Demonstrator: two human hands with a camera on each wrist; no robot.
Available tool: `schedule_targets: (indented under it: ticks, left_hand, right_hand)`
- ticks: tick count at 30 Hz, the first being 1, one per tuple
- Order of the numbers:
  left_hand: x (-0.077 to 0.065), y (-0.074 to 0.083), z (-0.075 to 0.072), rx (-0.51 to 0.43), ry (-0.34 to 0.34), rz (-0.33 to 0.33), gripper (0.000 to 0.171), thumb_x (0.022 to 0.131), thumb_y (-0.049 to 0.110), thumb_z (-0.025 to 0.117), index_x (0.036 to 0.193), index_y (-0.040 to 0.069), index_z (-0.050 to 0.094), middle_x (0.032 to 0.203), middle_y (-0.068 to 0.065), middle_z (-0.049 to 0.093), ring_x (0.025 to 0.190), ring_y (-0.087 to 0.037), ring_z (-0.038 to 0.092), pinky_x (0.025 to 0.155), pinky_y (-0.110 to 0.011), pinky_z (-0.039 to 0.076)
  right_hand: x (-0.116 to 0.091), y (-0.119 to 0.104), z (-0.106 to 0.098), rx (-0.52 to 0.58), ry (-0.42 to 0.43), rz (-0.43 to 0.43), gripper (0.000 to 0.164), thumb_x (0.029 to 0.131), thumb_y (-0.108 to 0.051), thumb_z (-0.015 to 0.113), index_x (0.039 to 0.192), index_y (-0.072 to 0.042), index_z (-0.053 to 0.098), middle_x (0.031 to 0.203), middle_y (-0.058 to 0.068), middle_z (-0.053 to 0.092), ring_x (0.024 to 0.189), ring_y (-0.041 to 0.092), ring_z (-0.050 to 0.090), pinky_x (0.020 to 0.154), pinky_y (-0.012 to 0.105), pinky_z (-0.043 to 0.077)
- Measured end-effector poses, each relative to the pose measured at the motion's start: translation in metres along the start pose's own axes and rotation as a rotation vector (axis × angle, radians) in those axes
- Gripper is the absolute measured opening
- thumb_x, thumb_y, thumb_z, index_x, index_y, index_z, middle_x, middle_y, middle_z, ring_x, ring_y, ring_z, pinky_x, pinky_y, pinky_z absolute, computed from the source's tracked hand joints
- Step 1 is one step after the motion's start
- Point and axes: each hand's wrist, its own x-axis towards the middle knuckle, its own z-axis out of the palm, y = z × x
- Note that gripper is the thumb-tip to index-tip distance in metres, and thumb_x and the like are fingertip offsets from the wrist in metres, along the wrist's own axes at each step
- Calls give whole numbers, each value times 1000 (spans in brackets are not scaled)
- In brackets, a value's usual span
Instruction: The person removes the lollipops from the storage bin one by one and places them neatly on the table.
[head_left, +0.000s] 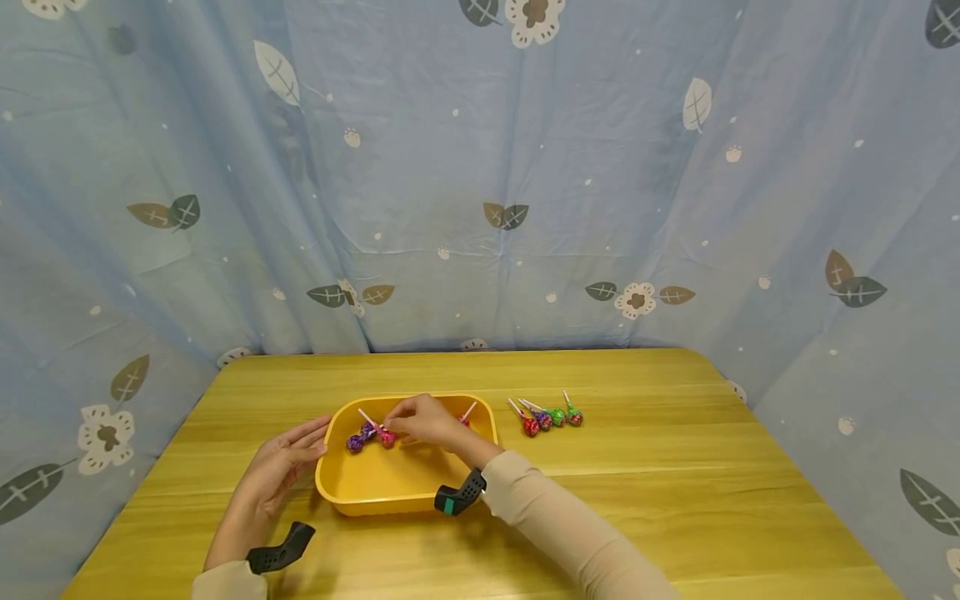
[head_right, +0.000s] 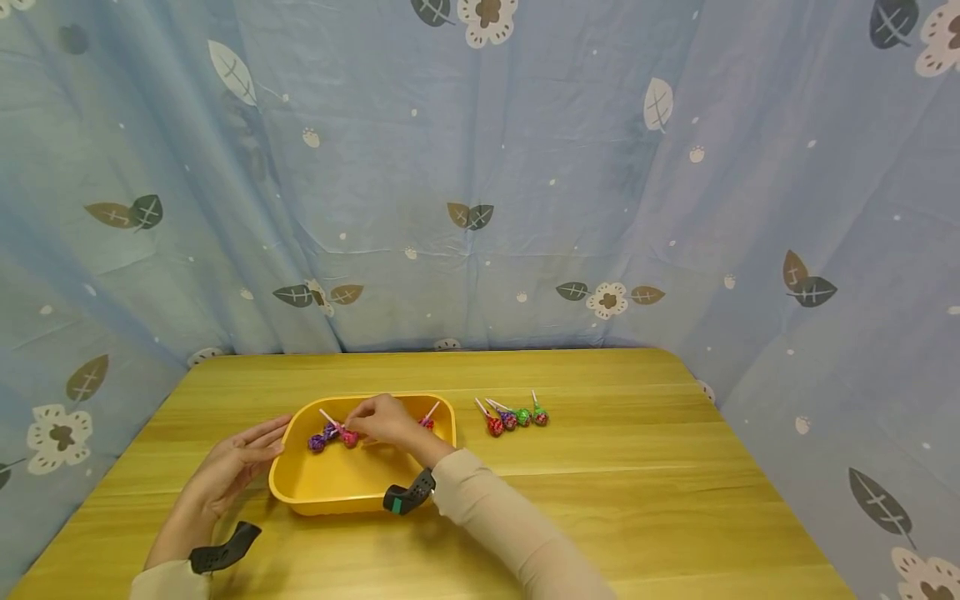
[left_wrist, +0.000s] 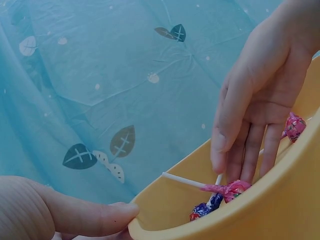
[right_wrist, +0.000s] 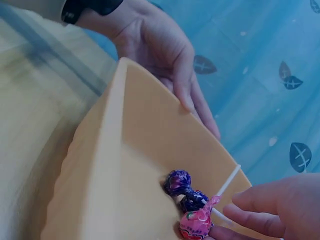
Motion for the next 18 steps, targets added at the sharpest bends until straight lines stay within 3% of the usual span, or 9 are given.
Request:
schedule_targets:
  ticks: [8,12,18]
  left_hand:
    - [0,0,0,19,2,6,64,94,0,57,149,-8,24,145,-12,40,108,-1,59,94,-28,48]
    - [0,-1,0,27,-3,2,64,95,0,57,149,-7,24,147,-15,38,110,-3,58,95,-29,48]
    - [0,-1,0,38,2,1,64,95,1,58,149,-7,25,146,-14,38,111,-3,58,95,-29,47]
  right_hand:
    - [8,-1,6,-124,36,29,11,91,-11,67,91,-4,75,83,0,67,76,16,64,67,29,58]
    - [11,-1,12,-194,57,29,9,89,-10,69,85,-5,76,76,-2,66,70,17,65,62,27,57]
    - [9,-4,17,-211,55,27,5,86,-7,73,81,-5,73,71,-1,64,67,21,67,59,28,57]
